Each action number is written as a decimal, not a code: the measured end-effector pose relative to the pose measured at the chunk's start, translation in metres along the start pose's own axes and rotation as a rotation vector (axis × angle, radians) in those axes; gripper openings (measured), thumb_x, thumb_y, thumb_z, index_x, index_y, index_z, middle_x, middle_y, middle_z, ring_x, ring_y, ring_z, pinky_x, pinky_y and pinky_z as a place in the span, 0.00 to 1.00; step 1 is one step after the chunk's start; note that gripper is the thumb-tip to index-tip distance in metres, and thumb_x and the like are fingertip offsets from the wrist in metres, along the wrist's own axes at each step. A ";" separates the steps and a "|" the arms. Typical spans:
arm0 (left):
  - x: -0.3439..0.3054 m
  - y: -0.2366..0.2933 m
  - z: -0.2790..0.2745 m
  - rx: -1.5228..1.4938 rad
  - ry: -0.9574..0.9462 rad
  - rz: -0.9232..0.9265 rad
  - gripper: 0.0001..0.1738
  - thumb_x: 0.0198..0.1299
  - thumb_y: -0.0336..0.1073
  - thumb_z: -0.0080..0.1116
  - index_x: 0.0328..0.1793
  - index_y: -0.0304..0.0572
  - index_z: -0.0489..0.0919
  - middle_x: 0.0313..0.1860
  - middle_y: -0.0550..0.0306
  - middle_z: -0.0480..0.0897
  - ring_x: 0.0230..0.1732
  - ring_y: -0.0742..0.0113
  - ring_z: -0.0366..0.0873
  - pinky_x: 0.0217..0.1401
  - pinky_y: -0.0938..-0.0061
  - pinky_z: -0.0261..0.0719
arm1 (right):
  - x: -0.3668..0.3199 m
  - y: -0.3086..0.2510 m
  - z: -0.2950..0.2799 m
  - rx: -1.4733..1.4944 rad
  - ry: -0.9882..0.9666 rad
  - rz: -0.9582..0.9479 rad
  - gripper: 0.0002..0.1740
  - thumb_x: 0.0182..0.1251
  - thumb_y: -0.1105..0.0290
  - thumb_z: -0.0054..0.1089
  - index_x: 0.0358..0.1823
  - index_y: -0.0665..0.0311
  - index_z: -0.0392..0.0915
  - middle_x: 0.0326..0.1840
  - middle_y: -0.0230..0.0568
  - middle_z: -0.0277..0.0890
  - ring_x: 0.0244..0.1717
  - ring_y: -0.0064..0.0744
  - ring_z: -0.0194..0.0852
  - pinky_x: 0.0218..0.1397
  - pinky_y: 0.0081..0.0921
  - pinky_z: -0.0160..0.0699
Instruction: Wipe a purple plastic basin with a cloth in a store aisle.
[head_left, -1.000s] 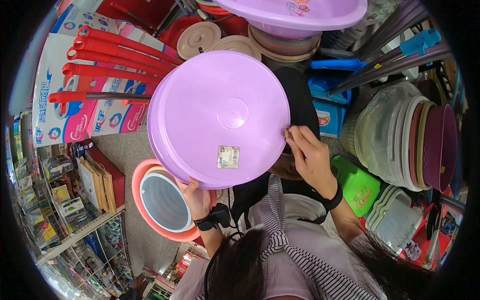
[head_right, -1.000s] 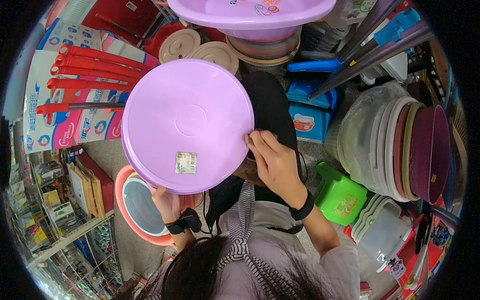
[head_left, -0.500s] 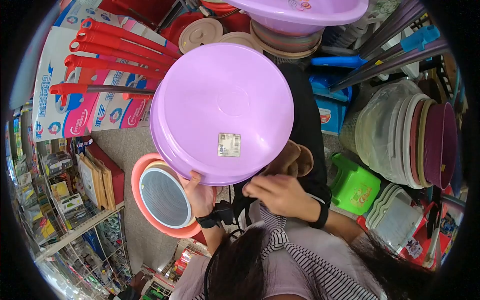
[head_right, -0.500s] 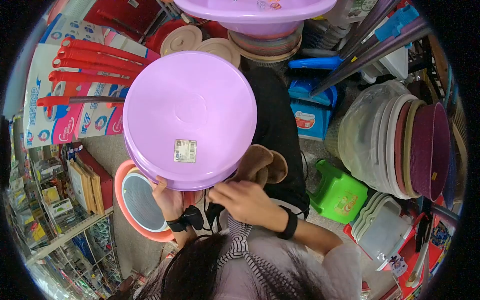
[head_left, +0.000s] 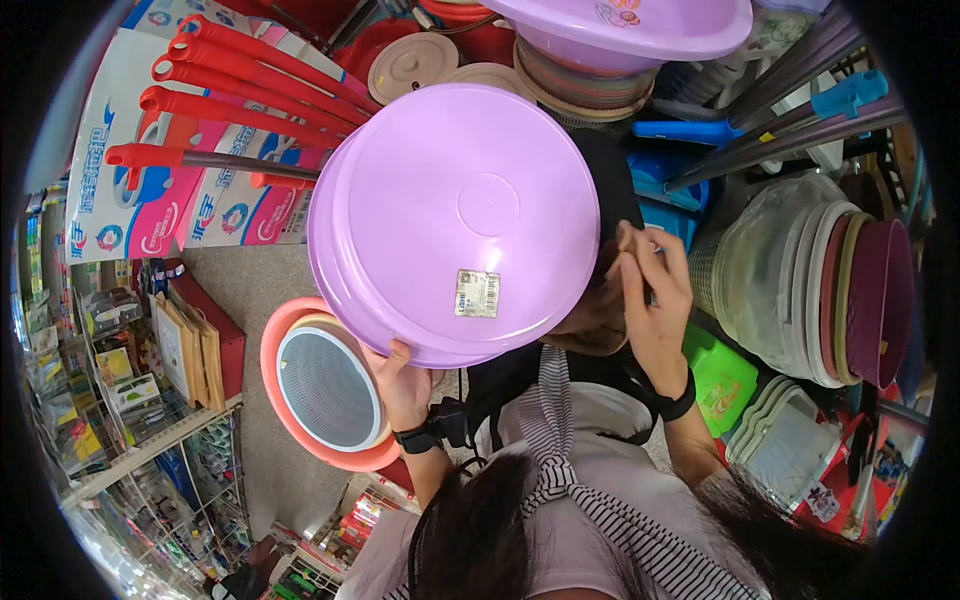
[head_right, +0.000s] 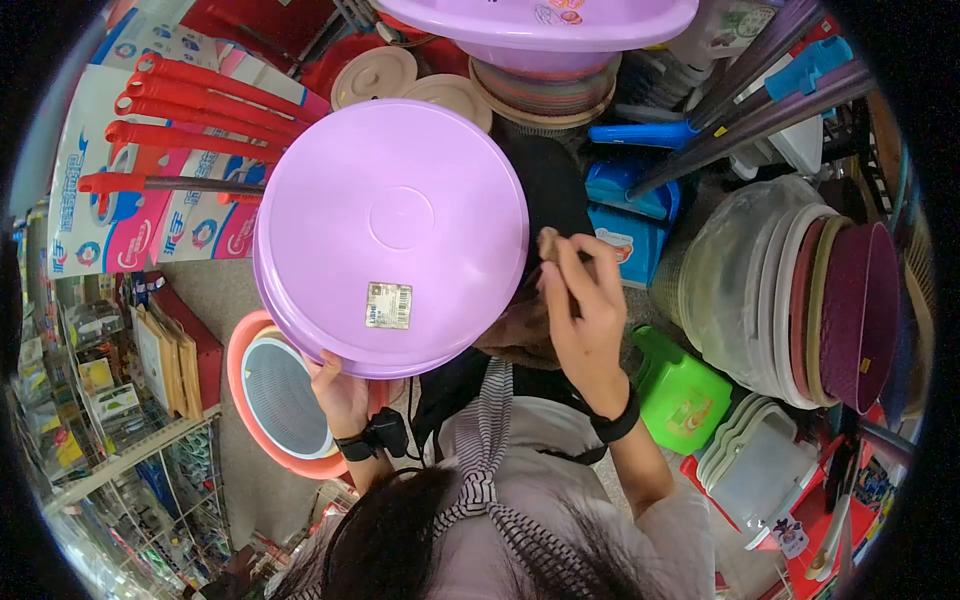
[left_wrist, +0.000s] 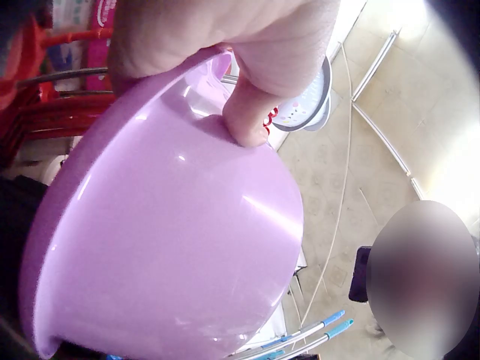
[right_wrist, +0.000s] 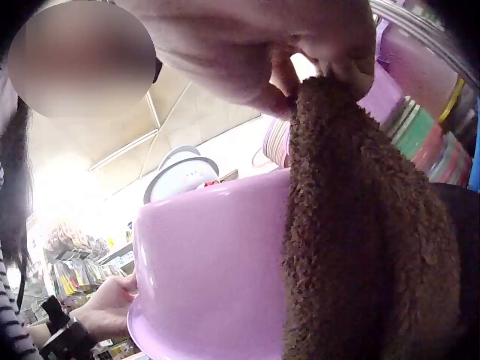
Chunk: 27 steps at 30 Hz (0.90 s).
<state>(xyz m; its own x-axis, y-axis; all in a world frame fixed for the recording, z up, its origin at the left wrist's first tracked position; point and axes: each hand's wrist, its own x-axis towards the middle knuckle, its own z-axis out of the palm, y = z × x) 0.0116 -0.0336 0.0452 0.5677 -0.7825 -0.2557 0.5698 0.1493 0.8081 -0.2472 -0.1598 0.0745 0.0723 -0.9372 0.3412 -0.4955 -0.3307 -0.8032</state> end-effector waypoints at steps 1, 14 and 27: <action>0.000 0.000 -0.001 0.002 -0.006 -0.002 0.43 0.60 0.34 0.70 0.76 0.37 0.56 0.66 0.47 0.73 0.65 0.53 0.73 0.69 0.57 0.73 | -0.001 -0.001 0.003 0.000 -0.001 -0.001 0.14 0.65 0.81 0.61 0.52 0.75 0.80 0.50 0.51 0.72 0.41 0.43 0.79 0.40 0.30 0.77; 0.001 -0.001 0.003 0.083 0.015 0.046 0.50 0.55 0.36 0.75 0.77 0.35 0.54 0.69 0.47 0.69 0.68 0.54 0.69 0.73 0.60 0.68 | -0.020 0.001 0.005 -0.008 -0.247 -0.156 0.25 0.58 0.87 0.57 0.60 0.69 0.78 0.52 0.49 0.72 0.42 0.47 0.81 0.44 0.35 0.81; 0.004 0.002 0.000 0.048 -0.001 0.010 0.50 0.55 0.36 0.75 0.77 0.36 0.54 0.69 0.47 0.70 0.67 0.55 0.71 0.73 0.60 0.68 | -0.040 0.001 0.008 0.040 -0.221 -0.225 0.29 0.52 0.87 0.58 0.60 0.65 0.81 0.47 0.46 0.71 0.36 0.41 0.80 0.37 0.31 0.81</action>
<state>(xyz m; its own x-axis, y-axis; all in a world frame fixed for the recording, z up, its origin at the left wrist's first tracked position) 0.0148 -0.0365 0.0456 0.5722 -0.7820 -0.2469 0.5350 0.1278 0.8351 -0.2436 -0.1238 0.0560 0.3645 -0.8402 0.4015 -0.4114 -0.5321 -0.7400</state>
